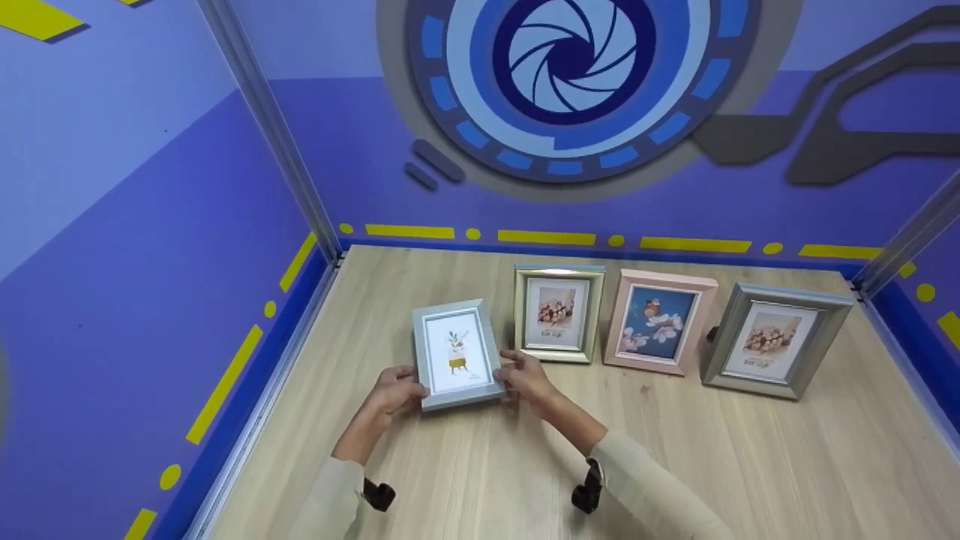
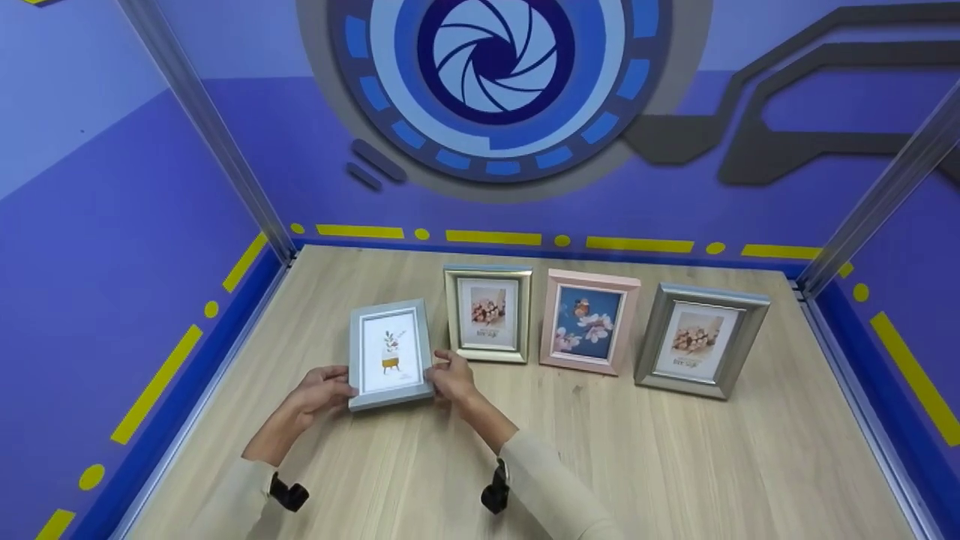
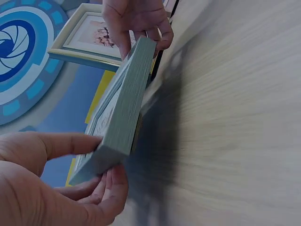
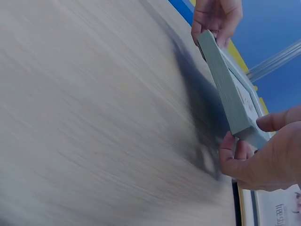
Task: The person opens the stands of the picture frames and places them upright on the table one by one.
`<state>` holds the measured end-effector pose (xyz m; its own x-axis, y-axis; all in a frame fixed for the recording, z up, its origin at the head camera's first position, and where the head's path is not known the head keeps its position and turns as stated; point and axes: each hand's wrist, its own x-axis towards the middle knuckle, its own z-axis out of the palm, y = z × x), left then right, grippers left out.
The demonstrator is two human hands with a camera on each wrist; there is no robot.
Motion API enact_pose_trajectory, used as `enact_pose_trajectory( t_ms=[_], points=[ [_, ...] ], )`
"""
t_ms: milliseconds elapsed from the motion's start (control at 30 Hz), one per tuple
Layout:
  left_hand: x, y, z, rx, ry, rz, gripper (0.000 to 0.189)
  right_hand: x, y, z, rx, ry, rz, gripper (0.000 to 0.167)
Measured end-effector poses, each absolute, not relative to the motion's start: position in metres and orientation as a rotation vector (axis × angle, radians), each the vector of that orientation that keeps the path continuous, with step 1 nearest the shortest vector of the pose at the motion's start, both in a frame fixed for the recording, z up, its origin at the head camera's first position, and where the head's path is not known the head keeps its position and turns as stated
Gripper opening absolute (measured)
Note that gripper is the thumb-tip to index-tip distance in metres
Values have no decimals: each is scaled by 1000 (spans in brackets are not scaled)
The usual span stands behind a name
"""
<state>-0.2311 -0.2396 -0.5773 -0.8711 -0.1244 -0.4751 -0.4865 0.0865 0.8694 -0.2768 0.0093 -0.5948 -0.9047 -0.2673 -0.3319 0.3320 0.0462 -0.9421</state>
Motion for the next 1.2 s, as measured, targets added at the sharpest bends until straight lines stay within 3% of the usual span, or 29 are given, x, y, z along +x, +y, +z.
enact_pose_trajectory(
  t_ms=[300, 633, 1200],
  points=[
    [-216, -239, -562, -293, 2138, 1752, 56, -271, 35, -585, -205, 1976, -1629, 47],
    [-208, -211, -532, 114, 2185, 1596, 93, -265, 65, -579, -264, 1999, -1527, 40],
    [-197, -122, -504, 419, 2111, 1478, 84, -248, 127, -602, -402, 1673, -1617, 47]
  ],
)
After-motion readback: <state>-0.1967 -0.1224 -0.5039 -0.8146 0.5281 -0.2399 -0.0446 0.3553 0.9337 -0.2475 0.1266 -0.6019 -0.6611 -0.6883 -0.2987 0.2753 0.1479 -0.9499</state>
